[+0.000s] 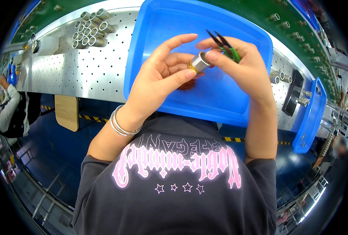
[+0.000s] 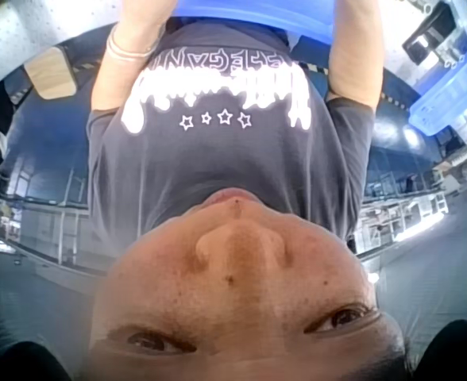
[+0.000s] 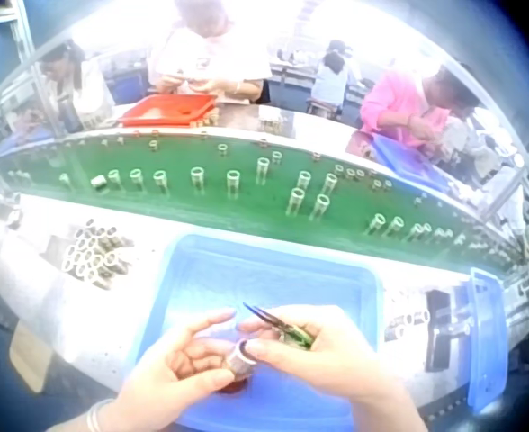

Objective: The person uses tweezers to pick up small metal rings from a blue tray and places them onto cylindrical metal components. The person repeatedly picks up a component, applies a ring, and places the component back on the tray.

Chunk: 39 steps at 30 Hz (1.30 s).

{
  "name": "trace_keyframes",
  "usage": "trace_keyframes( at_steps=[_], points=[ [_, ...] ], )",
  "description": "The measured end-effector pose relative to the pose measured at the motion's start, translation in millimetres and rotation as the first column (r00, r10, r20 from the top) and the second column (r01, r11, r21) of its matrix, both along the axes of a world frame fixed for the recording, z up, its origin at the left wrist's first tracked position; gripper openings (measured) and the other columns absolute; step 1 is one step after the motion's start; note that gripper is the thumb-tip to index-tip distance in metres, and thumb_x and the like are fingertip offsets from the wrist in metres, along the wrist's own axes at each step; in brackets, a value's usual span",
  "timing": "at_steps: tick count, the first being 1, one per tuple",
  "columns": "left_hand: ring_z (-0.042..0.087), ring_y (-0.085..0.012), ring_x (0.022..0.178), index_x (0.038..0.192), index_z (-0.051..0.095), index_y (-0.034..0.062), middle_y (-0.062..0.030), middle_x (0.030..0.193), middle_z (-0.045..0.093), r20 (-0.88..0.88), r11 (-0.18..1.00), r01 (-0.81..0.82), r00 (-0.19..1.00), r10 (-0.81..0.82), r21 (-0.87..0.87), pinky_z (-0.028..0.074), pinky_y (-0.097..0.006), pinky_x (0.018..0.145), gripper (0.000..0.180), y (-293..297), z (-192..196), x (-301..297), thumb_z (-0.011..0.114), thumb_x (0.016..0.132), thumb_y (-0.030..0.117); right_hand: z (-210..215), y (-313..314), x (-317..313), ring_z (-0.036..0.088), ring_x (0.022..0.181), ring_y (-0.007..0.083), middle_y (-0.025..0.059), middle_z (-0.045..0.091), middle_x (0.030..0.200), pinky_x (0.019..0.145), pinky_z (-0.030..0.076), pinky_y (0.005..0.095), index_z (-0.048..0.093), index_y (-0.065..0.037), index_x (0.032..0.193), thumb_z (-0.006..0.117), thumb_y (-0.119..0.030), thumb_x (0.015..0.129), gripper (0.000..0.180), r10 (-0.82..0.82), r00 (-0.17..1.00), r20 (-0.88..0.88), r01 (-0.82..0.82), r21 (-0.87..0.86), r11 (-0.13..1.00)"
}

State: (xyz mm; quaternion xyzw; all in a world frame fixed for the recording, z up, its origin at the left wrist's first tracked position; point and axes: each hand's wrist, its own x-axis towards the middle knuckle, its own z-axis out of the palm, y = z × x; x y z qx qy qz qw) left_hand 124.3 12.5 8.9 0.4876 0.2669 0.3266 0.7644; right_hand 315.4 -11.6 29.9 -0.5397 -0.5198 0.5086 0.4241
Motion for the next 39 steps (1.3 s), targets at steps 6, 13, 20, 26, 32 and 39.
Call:
trace_keyframes(
  at_steps=[6,13,20,26,32,39],
  points=[
    [0.06,-0.0184,0.094,0.132,0.037,0.0026,-0.0132,0.105,0.06,0.019,0.997,-0.038,0.999,0.04,-0.069,0.048,-0.029,0.084,0.052,-0.5,3.4,1.0,0.058,0.085,0.005,2.7,-0.8,-0.4,0.057,0.069,0.0086,0.0039,0.061,0.072,0.061,0.044,0.0215,0.062,0.001,0.083,0.062,-0.011,0.081,0.012,-0.077,0.996,0.039,0.075,0.073,0.995],
    [0.061,-0.018,0.092,0.125,0.047,0.0012,-0.0128,0.103,0.06,0.036,0.965,-0.076,0.995,0.088,-0.25,0.049,-0.028,0.082,0.045,1.6,2.5,1.2,0.061,0.083,0.005,20.1,-1.3,-4.9,0.057,0.067,0.0095,0.004,0.061,0.071,0.059,0.043,0.0208,0.059,0.0,0.083,0.06,-0.012,0.084,0.012,0.003,0.984,-0.178,0.017,0.114,0.993],
    [0.062,-0.0165,0.089,0.126,0.047,0.0026,-0.0115,0.101,0.061,0.02,0.993,-0.066,0.997,0.068,-0.094,0.049,-0.024,0.077,0.047,-2.5,-2.6,4.3,0.063,0.082,0.005,11.0,14.3,-10.8,0.038,0.05,0.0019,0.0084,0.064,0.076,0.046,0.029,0.018,0.061,-0.002,0.085,0.059,-0.015,0.085,0.013,-0.133,0.924,-0.358,0.137,-0.014,0.99],
    [0.062,-0.0196,0.093,0.13,0.041,0.0031,-0.0139,0.107,0.06,0.013,0.987,-0.044,0.999,0.047,-0.158,0.049,-0.031,0.085,0.05,-1.2,1.8,-0.8,0.059,0.085,0.008,-5.4,17.9,0.9,0.025,0.042,0.0013,0.0143,0.065,0.085,0.042,0.024,0.0177,0.06,0.0,0.09,0.056,-0.015,0.088,0.016,-0.292,0.805,-0.516,0.322,-0.033,0.946],
    [0.061,-0.0197,0.095,0.131,0.04,0.0051,-0.0165,0.108,0.059,0.073,0.963,-0.077,0.992,0.099,-0.256,0.049,-0.03,0.086,0.048,1.5,3.7,-1.6,0.056,0.088,0.013,-1.5,4.8,7.9,0.024,0.042,0.0014,0.014,0.064,0.084,0.043,0.024,0.0187,0.059,0.0,0.091,0.049,-0.013,0.092,0.017,-0.129,0.753,-0.645,0.331,0.202,0.922],
    [0.06,-0.0206,0.099,0.133,0.037,0.0045,-0.0175,0.111,0.057,0.095,0.957,-0.103,0.987,0.133,-0.273,0.048,-0.029,0.088,0.049,2.3,-1.8,-1.9,0.054,0.088,0.013,6.5,-0.4,14.4,0.022,0.042,0.0014,0.0135,0.061,0.086,0.044,0.024,0.0181,0.057,0.0,0.096,0.043,-0.012,0.094,0.019,0.045,0.776,-0.63,0.247,0.368,0.897]
  ],
)
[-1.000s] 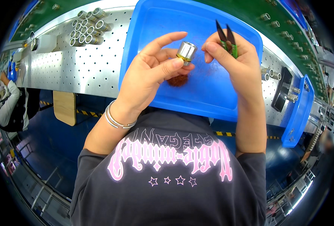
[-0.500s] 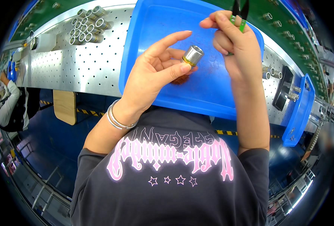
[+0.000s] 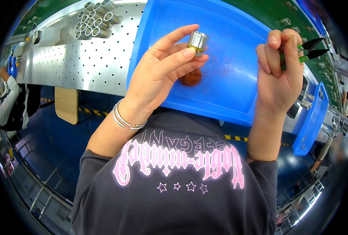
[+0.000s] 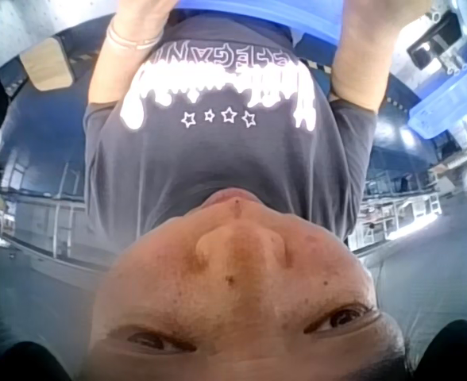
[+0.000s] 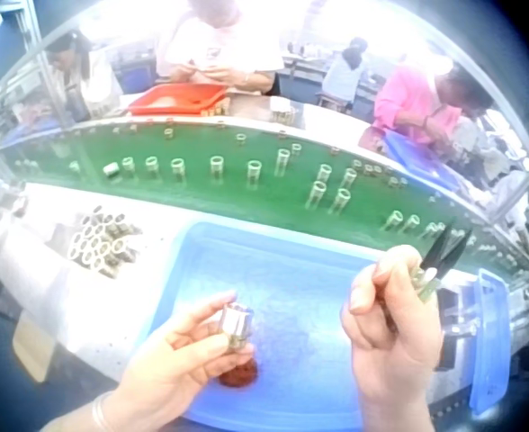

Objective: The person uses tweezers to pick up small metal rings from a blue tray and places them onto cylindrical metal components. The person repeatedly picks up a component, applies a ring, and places the component back on the tray.

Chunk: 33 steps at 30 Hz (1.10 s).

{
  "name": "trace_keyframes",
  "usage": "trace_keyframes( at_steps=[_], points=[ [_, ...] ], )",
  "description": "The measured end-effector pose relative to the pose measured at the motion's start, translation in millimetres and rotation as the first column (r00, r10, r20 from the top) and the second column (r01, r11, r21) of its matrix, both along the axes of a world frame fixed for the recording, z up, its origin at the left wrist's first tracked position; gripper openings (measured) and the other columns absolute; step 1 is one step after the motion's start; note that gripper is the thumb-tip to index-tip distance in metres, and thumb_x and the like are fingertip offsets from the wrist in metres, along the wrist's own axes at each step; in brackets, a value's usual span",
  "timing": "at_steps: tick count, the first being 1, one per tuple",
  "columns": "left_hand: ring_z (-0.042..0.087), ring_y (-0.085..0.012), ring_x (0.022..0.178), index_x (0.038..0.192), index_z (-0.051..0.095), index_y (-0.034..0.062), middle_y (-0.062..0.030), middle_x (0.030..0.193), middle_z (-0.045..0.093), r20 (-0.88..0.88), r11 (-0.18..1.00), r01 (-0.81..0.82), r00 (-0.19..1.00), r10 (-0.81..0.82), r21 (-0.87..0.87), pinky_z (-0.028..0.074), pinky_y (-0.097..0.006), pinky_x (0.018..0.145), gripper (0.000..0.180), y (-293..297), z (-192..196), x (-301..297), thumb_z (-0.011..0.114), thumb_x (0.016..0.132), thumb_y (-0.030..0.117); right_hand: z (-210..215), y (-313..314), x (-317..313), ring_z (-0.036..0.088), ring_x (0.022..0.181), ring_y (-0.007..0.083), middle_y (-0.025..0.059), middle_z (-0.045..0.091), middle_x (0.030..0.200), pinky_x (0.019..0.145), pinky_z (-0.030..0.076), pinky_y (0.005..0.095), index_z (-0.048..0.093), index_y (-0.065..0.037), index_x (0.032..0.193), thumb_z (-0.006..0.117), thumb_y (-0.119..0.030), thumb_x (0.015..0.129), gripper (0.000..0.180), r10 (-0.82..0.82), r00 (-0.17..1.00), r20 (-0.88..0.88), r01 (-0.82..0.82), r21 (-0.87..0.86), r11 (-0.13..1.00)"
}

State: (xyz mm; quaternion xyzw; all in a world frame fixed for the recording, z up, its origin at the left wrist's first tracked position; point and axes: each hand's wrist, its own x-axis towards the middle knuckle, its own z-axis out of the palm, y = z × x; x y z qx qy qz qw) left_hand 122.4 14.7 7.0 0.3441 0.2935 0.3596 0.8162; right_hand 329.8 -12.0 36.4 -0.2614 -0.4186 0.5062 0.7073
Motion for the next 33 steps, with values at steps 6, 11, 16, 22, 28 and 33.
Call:
trace_keyframes(
  at_steps=[6,11,16,22,28,33],
  points=[
    [0.059,-0.022,0.1,0.131,0.039,0.0028,-0.0177,0.111,0.057,0.025,1.0,-0.001,1.0,0.001,-0.014,0.047,-0.031,0.09,0.046,1.2,-1.5,0.2,0.051,0.088,0.011,10.0,3.0,-4.5,0.02,0.041,0.0011,0.0124,0.059,0.088,0.044,0.022,0.0159,0.055,0.0,0.1,0.04,-0.012,0.095,0.019,0.099,0.986,0.132,-0.108,0.061,0.992],
    [0.059,-0.0222,0.1,0.13,0.04,0.0026,-0.0177,0.111,0.057,0.022,1.0,-0.01,1.0,0.01,0.009,0.047,-0.031,0.09,0.045,1.1,-1.2,1.0,0.051,0.087,0.011,15.3,1.8,-7.4,0.02,0.041,0.0002,0.0132,0.06,0.087,0.043,0.021,0.0152,0.054,0.0,0.1,0.04,-0.012,0.095,0.019,0.105,0.982,0.156,-0.111,0.03,0.993],
    [0.059,-0.0219,0.1,0.129,0.041,0.0026,-0.0172,0.111,0.057,0.024,1.0,-0.018,1.0,0.018,0.019,0.047,-0.031,0.09,0.044,1.7,-3.6,0.5,0.052,0.087,0.01,20.9,3.2,-8.8,0.019,0.041,-0.0004,0.0142,0.06,0.085,0.042,0.021,0.0149,0.053,0.0,0.098,0.04,-0.013,0.095,0.019,0.111,0.979,0.17,-0.114,0.006,0.993],
    [0.06,-0.0219,0.099,0.125,0.046,0.0017,-0.0141,0.107,0.059,-0.05,0.993,-0.023,0.998,0.029,0.113,0.047,-0.031,0.088,0.042,0.2,-4.5,1.7,0.057,0.085,0.007,28.1,7.4,-13.9,0.019,0.041,-0.0005,0.0147,0.06,0.086,0.043,0.02,0.0151,0.053,0.0,0.098,0.041,-0.013,0.095,0.019,0.151,0.968,0.198,-0.153,-0.002,0.988],
    [0.06,-0.0209,0.096,0.122,0.048,0.0011,-0.0117,0.105,0.059,-0.113,0.974,0.082,0.992,-0.059,0.212,0.047,-0.031,0.088,0.039,0.7,-6.9,2.6,0.058,0.084,0.006,31.8,9.7,-10.8,0.021,0.043,0.0,0.0142,0.061,0.088,0.044,0.021,0.0167,0.052,0.001,0.107,0.038,-0.016,0.096,0.025,0.087,0.969,0.229,-0.1,0.043,0.994],
    [0.06,-0.0205,0.096,0.123,0.047,0.0014,-0.0115,0.106,0.059,-0.073,0.992,-0.026,0.997,0.035,0.123,0.048,-0.03,0.086,0.039,0.3,-7.3,-1.4,0.056,0.086,0.008,23.0,20.4,-23.6,0.026,0.05,0.0017,0.0119,0.06,0.089,0.048,0.023,0.017,0.05,0.001,0.116,0.034,-0.026,0.097,0.036,0.035,0.955,0.294,-0.04,0.011,0.999]
  ],
)
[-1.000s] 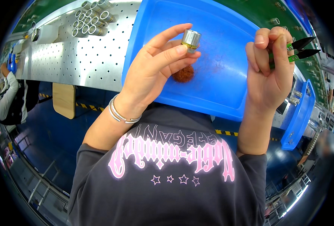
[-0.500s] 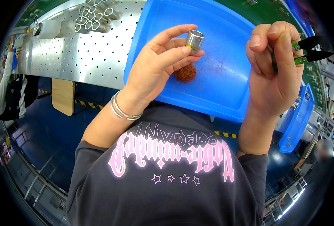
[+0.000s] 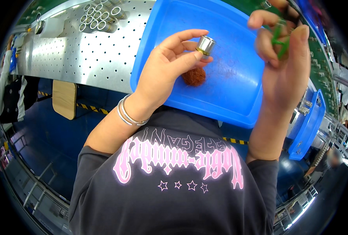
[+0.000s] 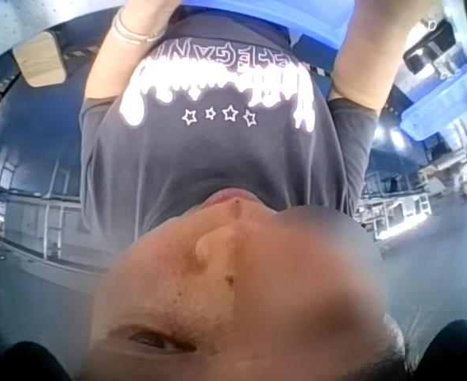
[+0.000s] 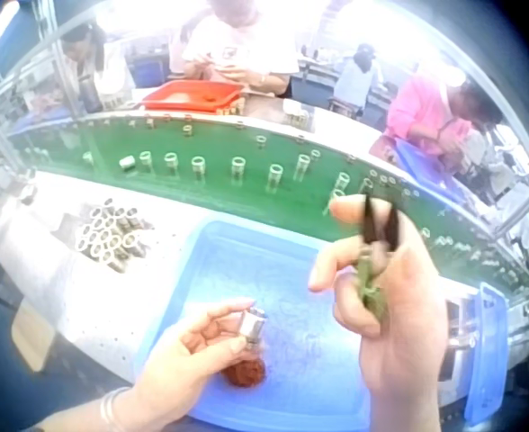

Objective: The person uses tweezers to pick up small metal rings from a blue tray and places them onto cylindrical metal components. The person repeatedly picks up a component, applies a ring, and places the component back on the tray.

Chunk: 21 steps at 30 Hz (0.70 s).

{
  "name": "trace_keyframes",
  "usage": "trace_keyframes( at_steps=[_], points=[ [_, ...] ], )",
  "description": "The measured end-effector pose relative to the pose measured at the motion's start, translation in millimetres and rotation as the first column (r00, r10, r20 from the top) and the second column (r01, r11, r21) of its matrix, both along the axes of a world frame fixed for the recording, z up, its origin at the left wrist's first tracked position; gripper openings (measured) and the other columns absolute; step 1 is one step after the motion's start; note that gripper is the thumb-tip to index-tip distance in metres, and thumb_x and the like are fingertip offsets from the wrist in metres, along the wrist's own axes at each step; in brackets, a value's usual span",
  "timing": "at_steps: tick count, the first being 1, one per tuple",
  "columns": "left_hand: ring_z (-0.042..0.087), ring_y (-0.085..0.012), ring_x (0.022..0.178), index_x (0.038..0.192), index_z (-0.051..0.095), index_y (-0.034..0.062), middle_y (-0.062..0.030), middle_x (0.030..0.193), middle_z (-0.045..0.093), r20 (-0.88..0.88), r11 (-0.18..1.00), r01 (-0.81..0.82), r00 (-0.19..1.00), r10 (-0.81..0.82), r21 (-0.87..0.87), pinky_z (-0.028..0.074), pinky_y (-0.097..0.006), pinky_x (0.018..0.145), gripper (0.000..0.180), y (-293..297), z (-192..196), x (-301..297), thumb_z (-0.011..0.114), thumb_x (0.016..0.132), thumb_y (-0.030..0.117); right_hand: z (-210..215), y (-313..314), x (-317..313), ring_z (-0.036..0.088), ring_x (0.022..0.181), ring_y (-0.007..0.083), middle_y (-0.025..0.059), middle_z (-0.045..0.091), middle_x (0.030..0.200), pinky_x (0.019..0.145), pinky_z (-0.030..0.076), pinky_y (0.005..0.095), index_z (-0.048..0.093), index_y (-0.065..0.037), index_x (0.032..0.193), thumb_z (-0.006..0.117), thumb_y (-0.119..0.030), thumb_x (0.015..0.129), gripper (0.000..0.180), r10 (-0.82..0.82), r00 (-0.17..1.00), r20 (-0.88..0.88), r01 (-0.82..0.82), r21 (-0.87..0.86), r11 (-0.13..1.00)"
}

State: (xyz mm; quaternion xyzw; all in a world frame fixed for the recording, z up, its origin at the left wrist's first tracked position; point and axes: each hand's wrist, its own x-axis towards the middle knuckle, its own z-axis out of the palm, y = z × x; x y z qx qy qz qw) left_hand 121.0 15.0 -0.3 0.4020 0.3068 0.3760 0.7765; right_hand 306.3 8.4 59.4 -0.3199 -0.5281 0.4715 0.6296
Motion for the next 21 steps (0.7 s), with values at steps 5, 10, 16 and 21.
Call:
trace_keyframes(
  at_steps=[5,10,16,21],
  points=[
    [0.06,-0.019,0.096,0.126,0.045,0.0025,-0.0117,0.106,0.059,0.016,0.996,-0.072,0.997,0.073,-0.056,0.048,-0.029,0.086,0.04,2.2,0.4,-1.8,0.055,0.088,0.011,-19.5,-17.1,-0.4,0.05,0.062,0.0068,0.0048,0.062,0.078,0.055,0.039,0.0188,0.06,-0.002,0.1,0.063,-0.012,0.082,0.021,-0.121,0.841,0.527,0.248,-0.177,0.952],
    [0.059,-0.0174,0.097,0.126,0.044,0.0031,-0.0114,0.106,0.059,0.024,0.996,-0.087,0.996,0.088,-0.017,0.048,-0.029,0.087,0.041,3.3,-0.2,-1.4,0.056,0.088,0.011,-25.3,-28.7,-11.5,0.061,0.071,0.0144,0.0073,0.065,0.081,0.064,0.047,0.0239,0.064,-0.003,0.092,0.07,-0.01,0.074,0.02,-0.165,0.683,0.712,0.326,-0.095,0.941],
    [0.058,-0.0172,0.098,0.125,0.045,0.0033,-0.0107,0.108,0.058,0.02,0.995,-0.098,0.995,0.097,0.022,0.047,-0.029,0.089,0.04,0.8,3.2,1.3,0.057,0.087,0.012,-27.8,-30.0,-12.9,0.064,0.07,0.0196,0.01,0.066,0.08,0.062,0.048,0.0257,0.066,-0.003,0.086,0.069,-0.01,0.074,0.015,-0.219,0.655,0.724,0.346,-0.03,0.938],
    [0.058,-0.0176,0.098,0.124,0.046,0.0034,-0.0102,0.109,0.057,0.031,0.995,-0.088,0.996,0.087,0.039,0.047,-0.03,0.089,0.04,0.5,3.2,2.8,0.058,0.087,0.011,-26.1,-32.1,-13.1,0.064,0.068,0.0196,0.0095,0.066,0.077,0.061,0.048,0.0258,0.066,-0.004,0.084,0.068,-0.01,0.074,0.012,-0.206,0.666,0.717,0.343,-0.049,0.938]
  ],
)
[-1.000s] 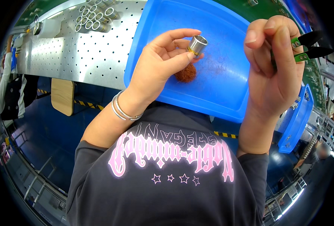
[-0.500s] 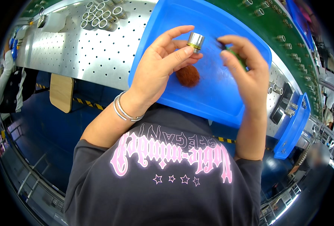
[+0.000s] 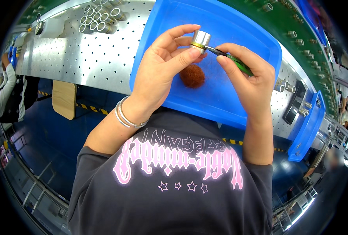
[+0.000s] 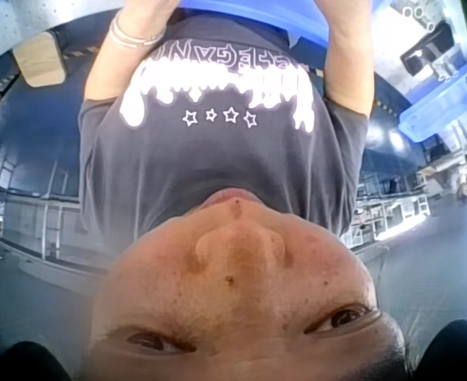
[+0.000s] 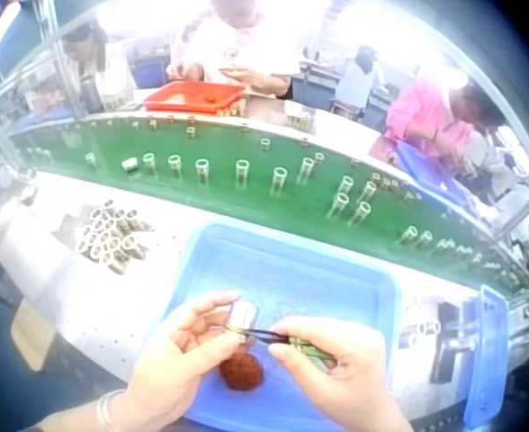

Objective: The person uses tweezers to pick up small metal rings from a blue tray and places them onto cylindrical metal components. The person repeatedly picks up a component, applies a ring, and places the component back on the tray.

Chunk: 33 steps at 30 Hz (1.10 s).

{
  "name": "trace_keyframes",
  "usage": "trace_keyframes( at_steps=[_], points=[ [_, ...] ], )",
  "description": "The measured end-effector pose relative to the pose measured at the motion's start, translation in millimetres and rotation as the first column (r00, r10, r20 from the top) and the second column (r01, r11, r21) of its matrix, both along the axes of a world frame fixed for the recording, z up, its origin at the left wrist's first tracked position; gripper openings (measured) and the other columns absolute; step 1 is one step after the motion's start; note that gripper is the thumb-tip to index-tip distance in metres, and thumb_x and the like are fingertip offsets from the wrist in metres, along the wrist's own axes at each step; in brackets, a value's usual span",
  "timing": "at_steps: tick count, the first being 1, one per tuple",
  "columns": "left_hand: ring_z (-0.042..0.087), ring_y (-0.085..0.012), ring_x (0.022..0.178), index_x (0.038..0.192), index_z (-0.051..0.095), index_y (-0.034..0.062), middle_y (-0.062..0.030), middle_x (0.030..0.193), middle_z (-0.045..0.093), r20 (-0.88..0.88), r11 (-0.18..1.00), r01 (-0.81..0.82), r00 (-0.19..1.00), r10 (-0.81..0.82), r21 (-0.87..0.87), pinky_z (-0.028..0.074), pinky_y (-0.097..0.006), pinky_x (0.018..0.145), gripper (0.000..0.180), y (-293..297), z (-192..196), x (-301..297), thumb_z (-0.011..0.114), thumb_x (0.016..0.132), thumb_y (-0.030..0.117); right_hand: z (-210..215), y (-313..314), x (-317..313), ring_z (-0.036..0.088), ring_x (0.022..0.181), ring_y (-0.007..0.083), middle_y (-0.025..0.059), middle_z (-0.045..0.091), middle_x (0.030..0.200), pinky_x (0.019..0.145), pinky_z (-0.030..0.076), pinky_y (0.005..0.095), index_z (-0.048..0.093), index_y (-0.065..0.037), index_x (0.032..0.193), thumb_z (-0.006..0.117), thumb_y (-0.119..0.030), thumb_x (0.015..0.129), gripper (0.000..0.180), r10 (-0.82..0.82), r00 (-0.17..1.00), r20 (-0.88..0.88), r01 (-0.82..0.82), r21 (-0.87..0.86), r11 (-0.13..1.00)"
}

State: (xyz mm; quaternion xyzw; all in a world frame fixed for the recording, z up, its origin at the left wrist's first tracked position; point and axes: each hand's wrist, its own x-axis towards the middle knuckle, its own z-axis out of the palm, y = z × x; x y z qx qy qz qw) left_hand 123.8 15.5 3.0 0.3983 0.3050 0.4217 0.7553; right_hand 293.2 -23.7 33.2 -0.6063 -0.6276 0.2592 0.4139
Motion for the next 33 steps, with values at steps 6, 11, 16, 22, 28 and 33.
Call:
trace_keyframes(
  at_steps=[6,11,16,22,28,33],
  points=[
    [0.058,-0.0167,0.096,0.122,0.048,0.002,-0.0106,0.106,0.058,0.015,1.0,-0.016,1.0,0.016,-0.025,0.047,-0.028,0.087,0.041,-0.8,1.9,1.2,0.061,0.084,0.007,-0.1,-0.8,1.1,0.064,0.067,0.0192,0.0092,0.066,0.076,0.059,0.047,0.0257,0.067,-0.004,0.083,0.067,-0.01,0.075,0.01,-0.007,1.0,0.012,0.007,-0.007,1.0],
    [0.058,-0.0172,0.098,0.123,0.047,0.0024,-0.0105,0.108,0.057,-0.008,1.0,0.006,1.0,-0.006,-0.021,0.047,-0.029,0.088,0.041,-0.4,2.5,0.3,0.059,0.085,0.009,-2.8,-0.4,2.6,0.063,0.064,0.0184,0.0091,0.066,0.075,0.058,0.047,0.0256,0.066,-0.004,0.085,0.067,-0.011,0.075,0.012,0.003,1.0,-0.014,-0.003,0.016,1.0],
    [0.058,-0.0162,0.095,0.122,0.047,0.0002,-0.0105,0.106,0.057,0.119,0.987,0.032,0.993,-0.013,-0.155,0.047,-0.028,0.085,0.041,1.7,6.4,0.6,0.06,0.085,0.008,2.0,3.0,-0.9,0.059,0.062,0.0156,0.0078,0.063,0.074,0.057,0.045,0.0251,0.064,-0.004,0.088,0.069,-0.012,0.074,0.017,-0.004,0.996,-0.092,-0.007,-0.122,0.993],
    [0.058,-0.0149,0.097,0.126,0.045,0.0024,-0.0086,0.108,0.057,-0.009,0.996,0.067,0.998,-0.067,-0.052,0.048,-0.026,0.085,0.041,0.6,-3.2,2.4,0.056,0.087,0.012,-7.8,9.7,-3.3,0.058,0.067,0.0163,0.0071,0.061,0.075,0.058,0.044,0.025,0.061,-0.002,0.082,0.068,-0.005,0.072,0.012,0.095,0.995,-0.034,-0.096,-0.012,0.995],
    [0.06,-0.0167,0.091,0.122,0.048,0.0021,-0.0099,0.102,0.059,0.071,0.983,0.048,0.997,-0.036,-0.177,0.049,-0.027,0.082,0.038,2.1,2.0,4.9,0.057,0.088,0.014,-12.7,10.7,0.5,0.056,0.065,0.0163,0.0065,0.063,0.079,0.056,0.042,0.026,0.061,-0.001,0.081,0.066,0.0,0.07,0.013,0.025,0.996,-0.084,-0.013,0.139,0.99],
    [0.061,-0.0171,0.093,0.127,0.044,0.0025,-0.0111,0.106,0.06,0.057,0.984,0.098,0.994,-0.091,-0.15,0.049,-0.027,0.083,0.039,3.0,-0.2,3.8,0.05,0.091,0.017,-13.8,8.9,-0.7,0.049,0.058,0.007,0.0037,0.064,0.08,0.051,0.038,0.0201,0.061,-0.002,0.084,0.065,0.002,0.072,0.014,0.004,0.976,-0.219,0.019,0.105,0.994]
  ],
)
